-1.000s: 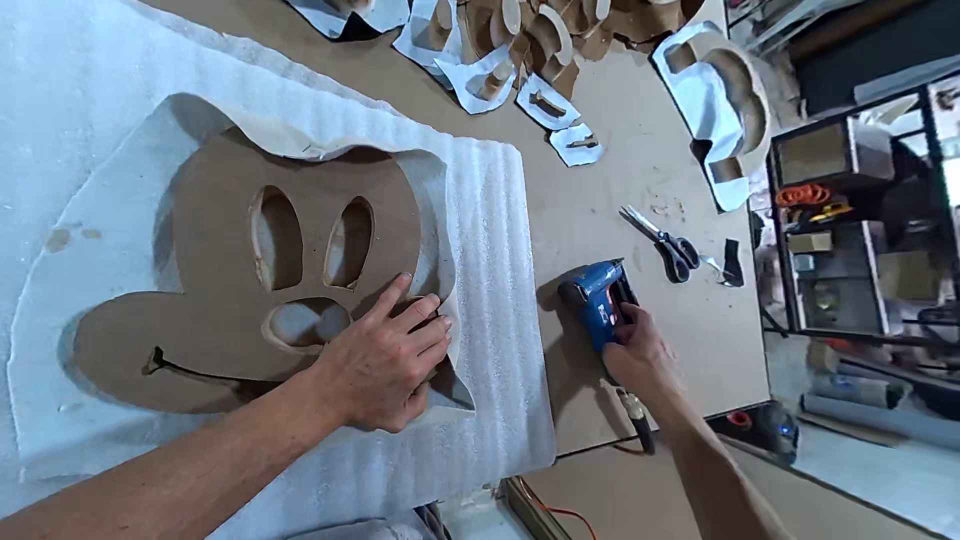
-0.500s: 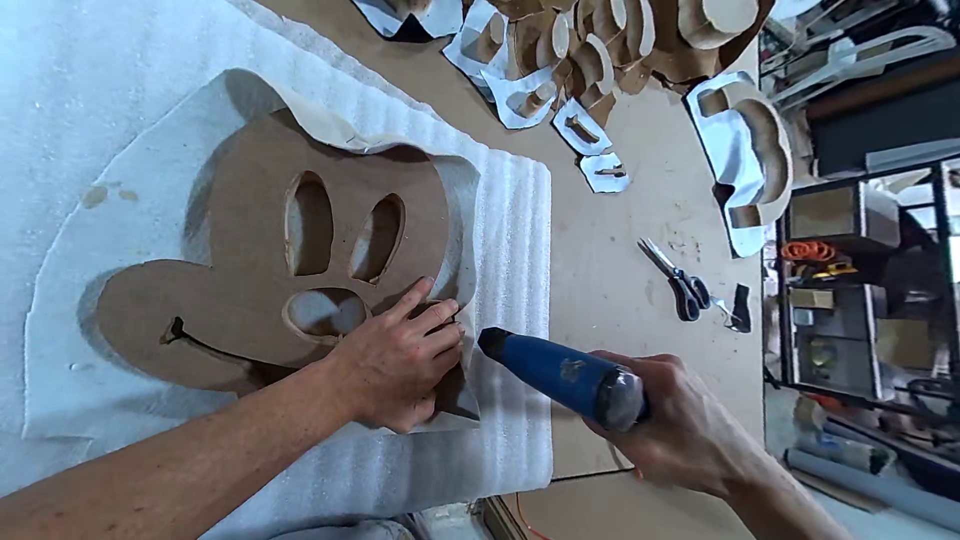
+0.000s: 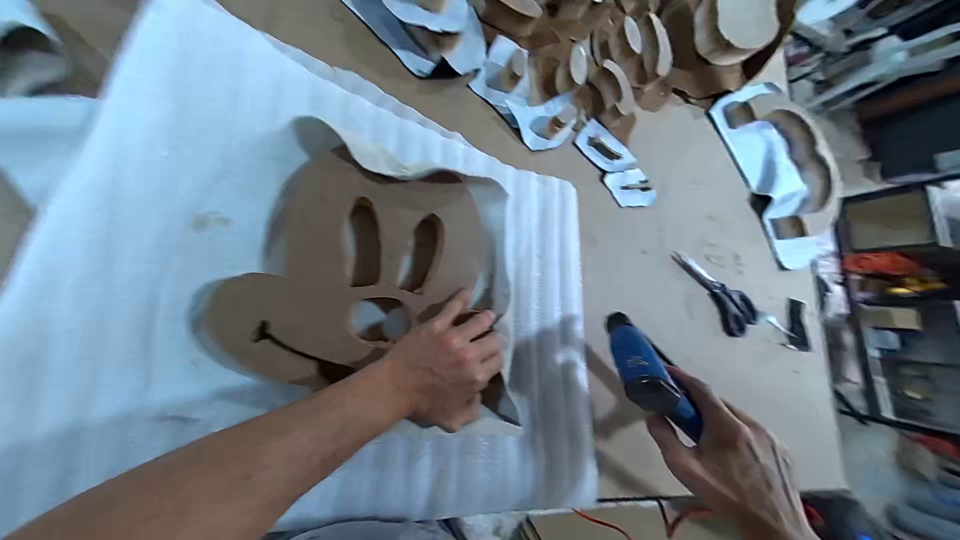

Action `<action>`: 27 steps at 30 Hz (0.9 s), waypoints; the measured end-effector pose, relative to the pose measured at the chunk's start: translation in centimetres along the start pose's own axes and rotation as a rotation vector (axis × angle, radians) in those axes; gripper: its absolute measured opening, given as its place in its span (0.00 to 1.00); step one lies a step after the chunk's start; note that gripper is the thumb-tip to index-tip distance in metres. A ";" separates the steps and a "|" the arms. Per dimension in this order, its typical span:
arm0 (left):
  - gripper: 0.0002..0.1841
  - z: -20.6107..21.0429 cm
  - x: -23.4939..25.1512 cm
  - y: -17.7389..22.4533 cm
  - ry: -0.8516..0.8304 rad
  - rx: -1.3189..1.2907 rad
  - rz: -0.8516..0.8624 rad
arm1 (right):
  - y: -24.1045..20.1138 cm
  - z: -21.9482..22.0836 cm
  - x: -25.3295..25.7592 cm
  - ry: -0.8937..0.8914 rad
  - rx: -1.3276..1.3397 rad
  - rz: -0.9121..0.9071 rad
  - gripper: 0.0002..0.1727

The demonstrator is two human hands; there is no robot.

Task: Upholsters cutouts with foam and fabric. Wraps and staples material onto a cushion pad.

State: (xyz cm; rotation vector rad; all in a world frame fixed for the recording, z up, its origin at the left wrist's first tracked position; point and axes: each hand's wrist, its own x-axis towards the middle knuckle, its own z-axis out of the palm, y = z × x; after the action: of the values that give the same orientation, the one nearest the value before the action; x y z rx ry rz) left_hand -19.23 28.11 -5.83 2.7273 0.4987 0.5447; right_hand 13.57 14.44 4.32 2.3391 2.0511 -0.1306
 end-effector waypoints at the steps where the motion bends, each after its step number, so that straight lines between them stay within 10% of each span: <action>1: 0.20 -0.3 0.0 0.1 -0.013 -0.005 -0.005 | 0.5 1.3 -0.6 -0.009 0.010 0.024 0.39; 6: 0.22 -1.2 0.2 0.8 -0.094 0.022 -0.050 | 1.2 6.2 -1.6 -0.115 0.056 0.075 0.45; 11: 0.19 -5.0 -1.7 3.4 -0.055 -0.212 -0.236 | -6.2 -1.1 0.1 -0.017 0.121 0.057 0.33; 16: 0.16 -11.7 -16.5 1.1 0.480 0.036 -0.753 | -21.7 -1.3 3.7 0.180 0.450 -0.308 0.22; 20: 0.17 -13.2 -22.3 -3.1 0.402 0.131 -1.251 | -33.1 4.7 7.4 0.094 0.475 -0.671 0.20; 27: 0.19 -11.8 -20.6 -4.8 0.262 0.149 -1.339 | -36.0 8.5 11.1 -0.001 0.218 -1.028 0.27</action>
State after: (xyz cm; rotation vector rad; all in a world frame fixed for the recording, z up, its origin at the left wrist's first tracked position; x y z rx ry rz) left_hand -43.33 27.03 -3.57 1.7716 2.1691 0.4397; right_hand -21.07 29.56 -3.79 1.0919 3.1072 -0.3734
